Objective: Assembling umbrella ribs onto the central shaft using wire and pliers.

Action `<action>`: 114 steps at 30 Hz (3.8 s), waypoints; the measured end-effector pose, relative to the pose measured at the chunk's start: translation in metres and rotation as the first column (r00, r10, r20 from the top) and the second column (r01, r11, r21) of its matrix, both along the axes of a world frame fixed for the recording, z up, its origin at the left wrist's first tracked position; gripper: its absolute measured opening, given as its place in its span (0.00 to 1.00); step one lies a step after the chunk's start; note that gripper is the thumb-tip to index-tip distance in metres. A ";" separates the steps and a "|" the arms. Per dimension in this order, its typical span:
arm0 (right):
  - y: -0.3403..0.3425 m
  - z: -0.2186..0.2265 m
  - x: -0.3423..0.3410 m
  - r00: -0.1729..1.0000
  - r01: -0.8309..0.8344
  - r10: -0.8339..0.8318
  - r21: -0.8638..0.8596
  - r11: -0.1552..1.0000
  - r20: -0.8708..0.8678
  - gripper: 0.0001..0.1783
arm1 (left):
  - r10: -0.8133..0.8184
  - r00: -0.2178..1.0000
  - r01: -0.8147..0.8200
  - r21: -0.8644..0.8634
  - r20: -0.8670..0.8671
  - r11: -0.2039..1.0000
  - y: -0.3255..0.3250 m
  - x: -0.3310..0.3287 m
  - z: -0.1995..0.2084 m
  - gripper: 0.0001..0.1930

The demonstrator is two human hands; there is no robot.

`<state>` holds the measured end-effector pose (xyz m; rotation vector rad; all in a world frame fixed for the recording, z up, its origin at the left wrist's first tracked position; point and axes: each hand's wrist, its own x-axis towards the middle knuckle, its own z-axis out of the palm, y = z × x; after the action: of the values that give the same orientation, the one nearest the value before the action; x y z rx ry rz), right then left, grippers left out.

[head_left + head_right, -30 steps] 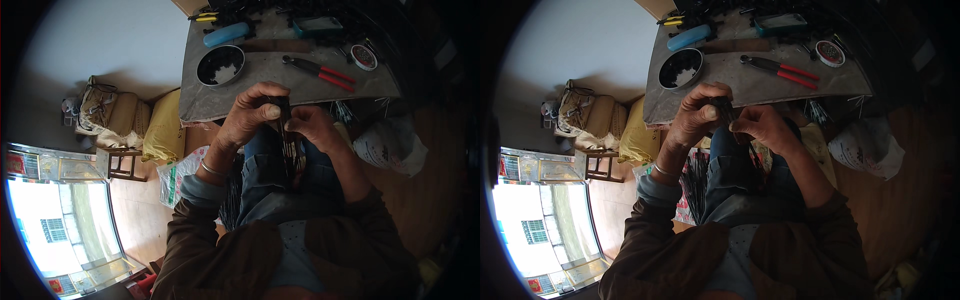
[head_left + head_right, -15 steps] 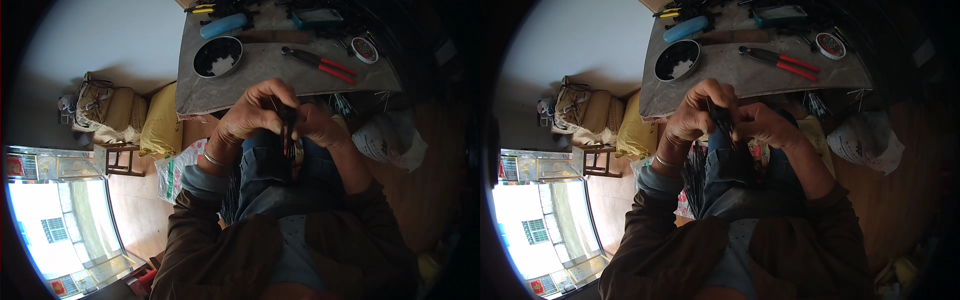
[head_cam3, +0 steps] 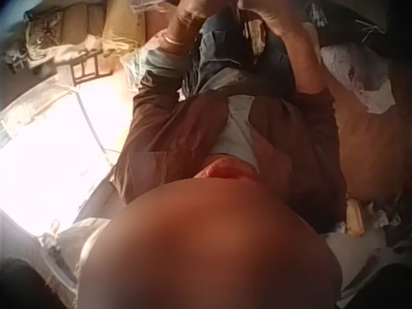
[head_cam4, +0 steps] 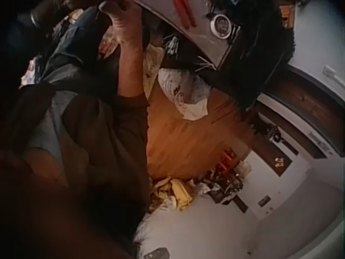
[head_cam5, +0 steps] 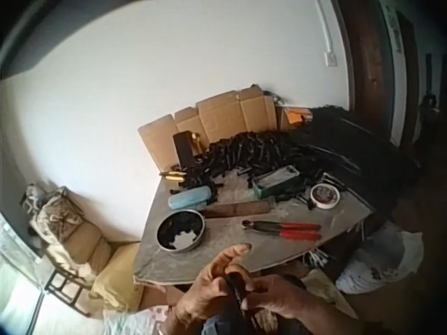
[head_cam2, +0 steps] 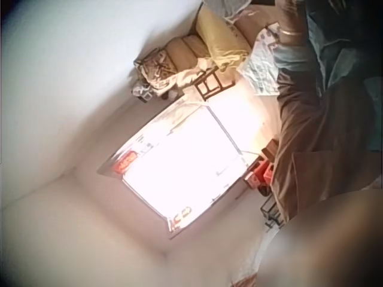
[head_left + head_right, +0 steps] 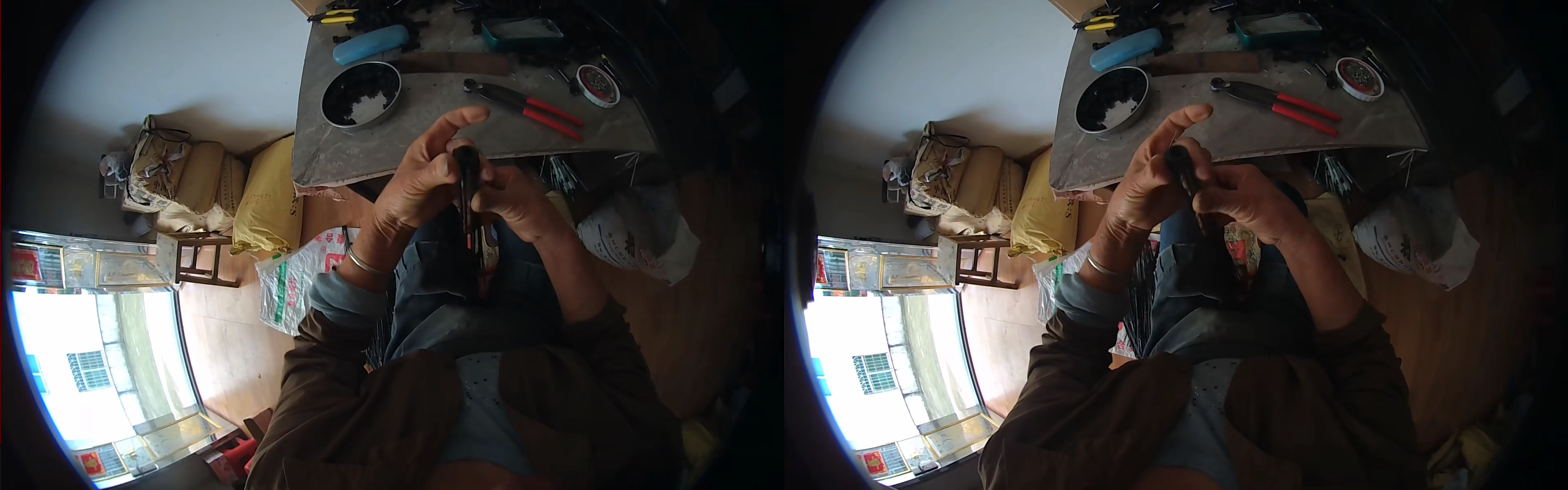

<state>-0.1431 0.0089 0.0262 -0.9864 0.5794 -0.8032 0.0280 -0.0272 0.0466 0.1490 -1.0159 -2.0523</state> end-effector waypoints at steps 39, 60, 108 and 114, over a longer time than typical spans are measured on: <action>0.006 0.005 0.014 0.915 0.283 -0.341 -0.261 0.923 -0.214 0.15 | 0.567 0.533 -0.321 -0.471 0.628 0.822 0.040 0.015 0.056 0.12; 0.012 0.023 0.014 0.928 0.182 -0.247 -0.239 0.954 -0.279 0.14 | 0.457 0.771 -0.259 -0.435 0.445 0.862 0.037 0.017 0.039 0.13; -0.079 -0.002 -0.075 0.117 -0.260 -0.927 -0.912 0.317 -0.356 0.13 | 0.758 0.519 -0.747 -0.223 0.395 0.627 0.051 -0.012 0.007 0.26; -0.094 -0.016 -0.086 0.262 -0.284 -0.918 -0.933 0.223 -0.299 0.11 | 0.718 0.541 -0.750 -0.135 0.438 0.648 0.047 -0.016 0.009 0.27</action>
<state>-0.2288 -0.0847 0.0098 -2.6524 1.5917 -1.0742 0.0118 0.0195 0.0557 0.9837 -0.9186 -1.2571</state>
